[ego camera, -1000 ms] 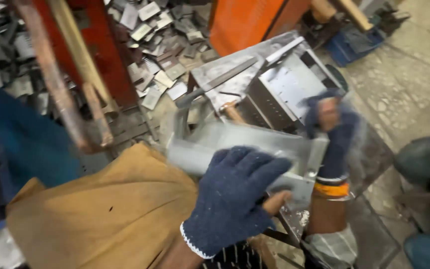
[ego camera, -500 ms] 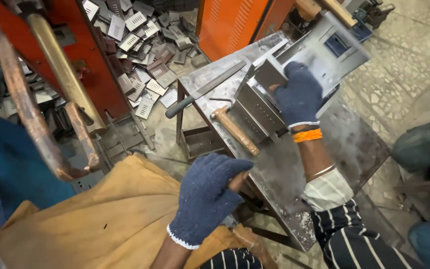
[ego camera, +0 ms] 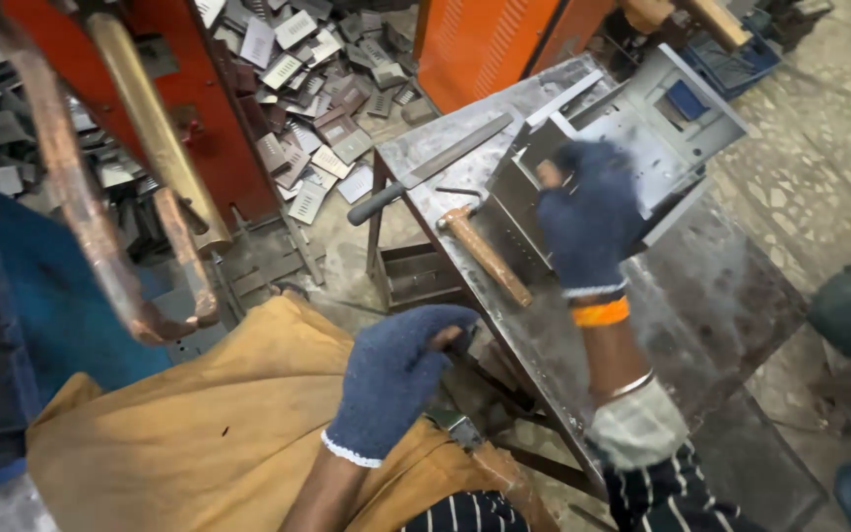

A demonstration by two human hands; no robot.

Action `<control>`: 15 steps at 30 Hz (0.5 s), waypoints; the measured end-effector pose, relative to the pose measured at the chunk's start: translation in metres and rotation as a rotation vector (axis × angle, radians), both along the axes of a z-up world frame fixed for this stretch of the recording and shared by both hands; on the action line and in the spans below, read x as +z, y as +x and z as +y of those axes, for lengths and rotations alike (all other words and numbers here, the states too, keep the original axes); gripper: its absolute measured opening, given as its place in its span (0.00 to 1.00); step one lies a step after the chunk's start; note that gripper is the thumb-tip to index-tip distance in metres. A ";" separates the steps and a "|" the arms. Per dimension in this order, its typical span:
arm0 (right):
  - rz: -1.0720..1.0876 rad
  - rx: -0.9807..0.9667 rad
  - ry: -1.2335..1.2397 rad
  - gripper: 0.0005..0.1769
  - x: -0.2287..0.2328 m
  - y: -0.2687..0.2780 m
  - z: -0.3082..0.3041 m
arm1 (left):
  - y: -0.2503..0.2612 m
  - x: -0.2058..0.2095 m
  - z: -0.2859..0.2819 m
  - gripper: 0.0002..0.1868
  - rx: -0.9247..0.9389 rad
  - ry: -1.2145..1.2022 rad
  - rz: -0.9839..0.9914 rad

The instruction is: Spot welding various metal components and using a hammer to straighten or secure them at a workstation.

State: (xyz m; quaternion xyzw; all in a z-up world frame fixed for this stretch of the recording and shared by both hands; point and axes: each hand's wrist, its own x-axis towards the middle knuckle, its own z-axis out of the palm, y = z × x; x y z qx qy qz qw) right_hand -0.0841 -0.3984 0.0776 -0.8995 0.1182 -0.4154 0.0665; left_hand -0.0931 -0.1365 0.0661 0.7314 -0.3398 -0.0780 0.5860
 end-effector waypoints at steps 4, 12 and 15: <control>0.098 0.325 0.267 0.08 -0.045 -0.002 0.065 | 0.009 -0.016 0.029 0.30 -0.017 -0.084 0.088; 0.410 0.610 0.634 0.09 -0.068 -0.004 0.204 | 0.025 -0.036 0.096 0.17 0.416 0.137 0.226; 0.420 0.686 0.659 0.09 -0.068 -0.003 0.223 | 0.027 -0.041 0.114 0.17 0.501 0.126 0.086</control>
